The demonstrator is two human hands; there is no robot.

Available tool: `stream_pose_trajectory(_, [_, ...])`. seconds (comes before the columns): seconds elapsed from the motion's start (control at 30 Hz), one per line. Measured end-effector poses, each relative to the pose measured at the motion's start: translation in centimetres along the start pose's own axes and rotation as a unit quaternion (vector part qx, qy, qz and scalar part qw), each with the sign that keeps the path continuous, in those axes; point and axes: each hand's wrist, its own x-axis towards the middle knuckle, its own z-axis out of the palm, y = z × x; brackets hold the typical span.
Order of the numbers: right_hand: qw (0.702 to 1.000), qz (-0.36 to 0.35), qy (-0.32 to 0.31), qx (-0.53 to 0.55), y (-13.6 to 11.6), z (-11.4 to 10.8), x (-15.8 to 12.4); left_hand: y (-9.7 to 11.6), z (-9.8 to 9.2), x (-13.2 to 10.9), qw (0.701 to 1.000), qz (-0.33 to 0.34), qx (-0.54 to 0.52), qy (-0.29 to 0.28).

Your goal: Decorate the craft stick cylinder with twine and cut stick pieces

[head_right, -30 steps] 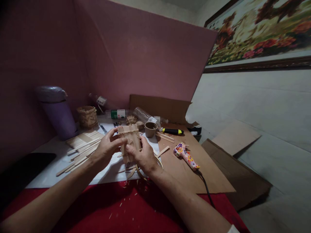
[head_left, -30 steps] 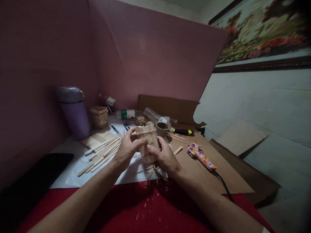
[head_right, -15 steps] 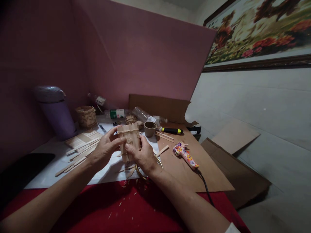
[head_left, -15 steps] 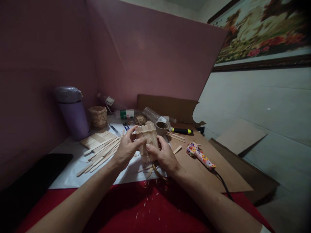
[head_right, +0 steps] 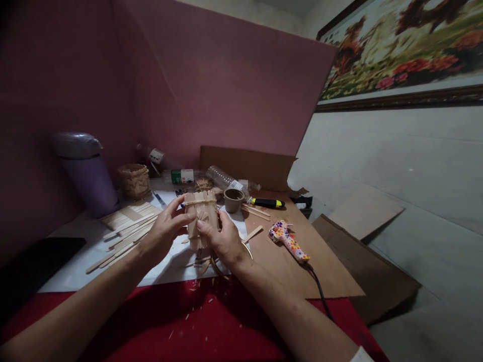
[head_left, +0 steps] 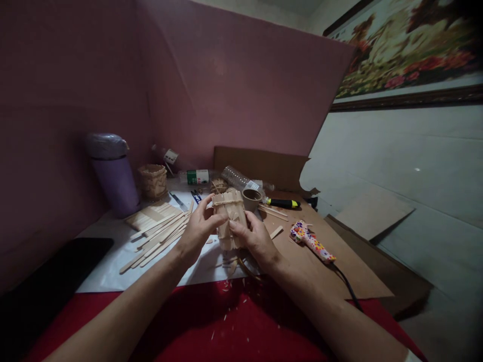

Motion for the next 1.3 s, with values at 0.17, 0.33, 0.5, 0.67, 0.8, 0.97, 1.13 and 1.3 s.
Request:
stream_pose_trajectory(0.17, [1.0,0.013,-0.01,0.021,0.1,0.1,0.1,0.3,0.3,-0.1,1.0,0.01,0.015,0.019])
stream_pose_trajectory(0.33, [0.996,0.022,-0.046,0.075,-0.3,0.3,0.1,0.4,0.3,0.1,0.999,0.008,0.024,0.038])
stream_pose_trajectory(0.5, [0.996,0.037,-0.045,0.072,-0.7,0.3,0.0,0.2,0.0,0.1,1.0,-0.01,0.007,0.019])
stream_pose_trajectory(0.67, [0.997,0.038,-0.041,0.061,-0.9,0.2,0.0,0.3,0.0,0.0,1.0,-0.012,0.004,0.0])
stream_pose_trajectory(0.8, [0.998,0.041,-0.042,0.034,-0.5,0.1,0.0,0.4,0.2,-0.1,1.0,-0.011,0.011,0.014])
stream_pose_trajectory(0.97, [0.999,0.026,-0.039,0.025,0.1,0.0,0.0,0.5,0.5,-0.2,0.999,-0.004,0.023,0.026])
stream_pose_trajectory(1.13, [0.999,0.024,-0.034,0.021,0.0,0.1,0.0,0.7,0.7,-0.2,0.999,-0.003,0.028,0.036])
stream_pose_trajectory(1.3, [0.999,0.02,-0.032,0.012,0.0,0.1,0.0,0.5,0.5,-0.2,0.999,-0.01,0.024,0.025])
